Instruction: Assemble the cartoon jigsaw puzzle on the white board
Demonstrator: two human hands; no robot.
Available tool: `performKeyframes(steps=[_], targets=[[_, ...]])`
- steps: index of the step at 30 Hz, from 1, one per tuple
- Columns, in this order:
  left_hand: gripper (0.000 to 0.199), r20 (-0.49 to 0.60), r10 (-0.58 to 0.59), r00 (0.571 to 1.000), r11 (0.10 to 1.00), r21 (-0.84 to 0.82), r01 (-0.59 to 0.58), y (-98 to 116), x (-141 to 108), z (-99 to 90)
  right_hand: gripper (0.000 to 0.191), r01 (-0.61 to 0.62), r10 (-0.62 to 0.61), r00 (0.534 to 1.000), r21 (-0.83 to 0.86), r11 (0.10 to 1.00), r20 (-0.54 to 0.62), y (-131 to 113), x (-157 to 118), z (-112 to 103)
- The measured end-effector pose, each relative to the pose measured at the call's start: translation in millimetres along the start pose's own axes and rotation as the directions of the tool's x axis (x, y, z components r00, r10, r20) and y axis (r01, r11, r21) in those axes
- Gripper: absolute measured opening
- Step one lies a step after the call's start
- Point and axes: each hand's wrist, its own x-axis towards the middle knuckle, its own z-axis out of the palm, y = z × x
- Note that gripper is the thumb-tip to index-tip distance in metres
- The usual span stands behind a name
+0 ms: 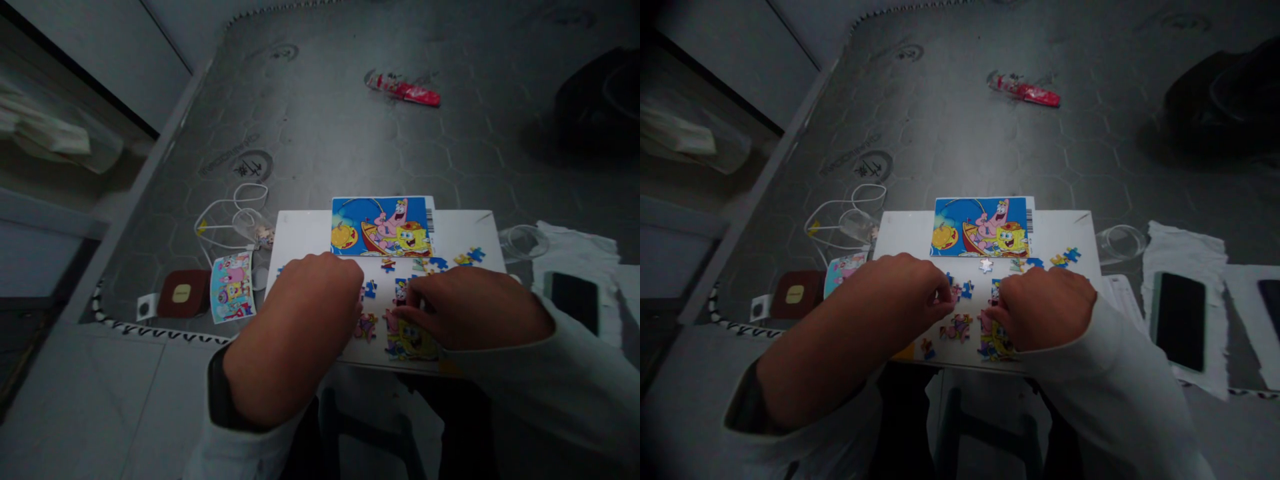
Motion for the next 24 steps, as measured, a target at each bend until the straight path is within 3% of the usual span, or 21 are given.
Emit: performKeyframes(steps=[10,19,24], targets=[[0.029,0.014,0.023,1.000,1.000,-0.011,-0.023,0,2,1.3,0.059,0.013,-0.013,1.000,-0.002,1.000,-0.016,7,4,10],[0.026,-0.010,0.021,1.000,1.000,-0.013,-0.021,0,0,3.9,0.049,-0.070,0.075,0.994,-0.058,0.996,0.086,-15,-2,-17],[0.023,-0.036,0.085,0.996,0.996,-0.024,-0.086,2,3,8.0,0.054,-0.005,0.006,1.000,-0.031,1.000,0.014,-9,1,-12]])
